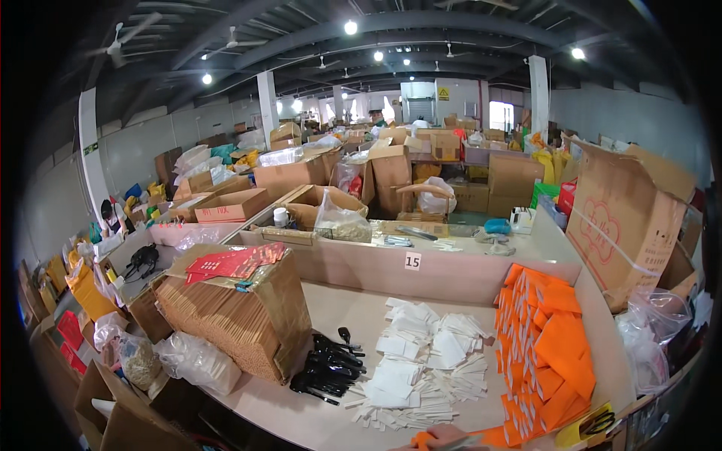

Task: Putting black plastic spoons into orange bags at a packaging station.

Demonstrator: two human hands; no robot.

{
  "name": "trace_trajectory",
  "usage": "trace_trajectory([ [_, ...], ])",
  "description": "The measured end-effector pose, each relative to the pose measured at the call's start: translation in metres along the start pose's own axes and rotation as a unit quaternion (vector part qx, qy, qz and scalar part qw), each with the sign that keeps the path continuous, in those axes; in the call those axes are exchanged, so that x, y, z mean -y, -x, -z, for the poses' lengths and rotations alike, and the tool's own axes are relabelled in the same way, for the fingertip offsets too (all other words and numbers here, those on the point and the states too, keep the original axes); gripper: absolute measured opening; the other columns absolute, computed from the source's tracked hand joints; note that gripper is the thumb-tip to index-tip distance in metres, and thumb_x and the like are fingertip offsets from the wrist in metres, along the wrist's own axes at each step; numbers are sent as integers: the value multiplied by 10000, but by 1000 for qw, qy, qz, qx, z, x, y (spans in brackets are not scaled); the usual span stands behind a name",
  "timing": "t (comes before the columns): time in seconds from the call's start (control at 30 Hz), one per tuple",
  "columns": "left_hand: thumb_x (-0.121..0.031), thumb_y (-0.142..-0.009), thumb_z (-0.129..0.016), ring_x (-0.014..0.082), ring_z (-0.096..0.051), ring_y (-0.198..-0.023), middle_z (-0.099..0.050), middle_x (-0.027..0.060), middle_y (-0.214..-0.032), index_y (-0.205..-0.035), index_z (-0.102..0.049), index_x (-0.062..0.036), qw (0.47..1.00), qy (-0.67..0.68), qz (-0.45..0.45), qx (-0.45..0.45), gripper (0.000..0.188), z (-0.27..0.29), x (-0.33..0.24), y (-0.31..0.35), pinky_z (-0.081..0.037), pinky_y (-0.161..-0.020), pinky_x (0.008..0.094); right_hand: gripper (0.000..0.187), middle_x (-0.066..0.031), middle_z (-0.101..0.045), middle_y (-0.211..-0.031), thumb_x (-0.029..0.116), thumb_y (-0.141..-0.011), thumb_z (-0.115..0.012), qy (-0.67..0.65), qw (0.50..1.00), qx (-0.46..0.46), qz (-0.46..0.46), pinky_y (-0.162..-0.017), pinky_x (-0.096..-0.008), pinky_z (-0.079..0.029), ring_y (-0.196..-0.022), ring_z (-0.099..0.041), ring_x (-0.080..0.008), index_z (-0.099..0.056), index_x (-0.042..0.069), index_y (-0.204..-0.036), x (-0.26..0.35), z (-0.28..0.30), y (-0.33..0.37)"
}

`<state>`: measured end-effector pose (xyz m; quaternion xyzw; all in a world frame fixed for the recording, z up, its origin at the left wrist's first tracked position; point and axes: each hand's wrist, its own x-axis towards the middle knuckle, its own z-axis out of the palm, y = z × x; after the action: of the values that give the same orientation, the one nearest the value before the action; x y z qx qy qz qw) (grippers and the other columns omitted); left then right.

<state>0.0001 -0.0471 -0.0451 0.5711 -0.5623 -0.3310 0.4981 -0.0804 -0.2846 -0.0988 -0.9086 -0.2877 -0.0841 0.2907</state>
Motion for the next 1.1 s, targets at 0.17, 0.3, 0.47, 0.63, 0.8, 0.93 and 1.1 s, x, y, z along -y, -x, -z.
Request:
trace_trajectory([
  [0.17, -372, -809, -707, 258, -642, -987, -661, 151, -1083, -1165, -583, -19, 940, -13, 336, -51, 517, 17, 0, 25, -500, -873, 361, 380, -167, -625, -940, 442, -857, -598, 150, 979, 73, -115, -731, -450, -504, -903, -619, -355, -639, 73, -937, 53, -4, -28],
  [0.3, -431, -759, -718, 376, -647, -919, -648, 196, -1028, -1044, -580, -47, 846, -308, 396, -179, 498, 31, -23, 50, -529, -790, 444, 411, -203, -666, -889, 451, -900, -546, 60, 941, 65, -326, -714, -460, -542, -855, -662, -367, -654, 55, -916, 79, 20, -39],
  [0.47, -383, -740, -777, 367, -622, -968, -616, 153, -1045, -1167, -545, -96, 860, -338, 359, -129, 565, 34, -29, 66, -522, -783, 462, 266, -220, -694, -832, 253, -885, -541, 33, 895, 127, -427, -638, -519, -542, -770, -692, -383, -659, 19, -933, 77, 12, -57],
  [0.63, -359, -750, -786, 340, -644, -903, -608, 123, -1045, -1311, -496, -124, 873, -374, 305, -76, 674, 50, -40, 70, -534, -728, 436, 273, -176, -670, -778, 295, -855, -569, -32, 865, 97, -492, -652, -499, -510, -737, -655, -381, -645, 35, -823, 77, 20, -61],
  [0.8, -353, -722, -809, 335, -640, -890, -624, 114, -980, -1318, -508, -128, 893, -362, 266, 18, 705, 67, -44, 55, -528, -738, 420, 229, -156, -668, -744, 274, -808, -577, -83, 875, 27, -476, -661, -486, -512, -732, -655, -369, -653, 58, -813, 97, 5, -78],
  [0.93, -311, -701, -836, 343, -627, -929, -625, 133, -1012, -1290, -537, -92, 929, -333, 164, 9, 696, 71, -34, 37, -519, -782, 428, 193, -167, -674, -801, 242, -838, -573, -48, 912, -22, -406, -677, -490, -513, -743, -657, -370, -643, 64, -859, 78, 12, -81],
  [1.1, -199, -735, -818, 365, -598, -1056, -610, 168, -1147, -1213, -607, -58, 907, -342, 198, -145, 542, 81, -28, 64, -509, -909, 422, 197, -174, -639, -830, 125, -825, -606, 138, 838, -215, -482, -731, -454, -504, -806, -635, -354, -646, 54, -1005, -48, 86, -47],
])
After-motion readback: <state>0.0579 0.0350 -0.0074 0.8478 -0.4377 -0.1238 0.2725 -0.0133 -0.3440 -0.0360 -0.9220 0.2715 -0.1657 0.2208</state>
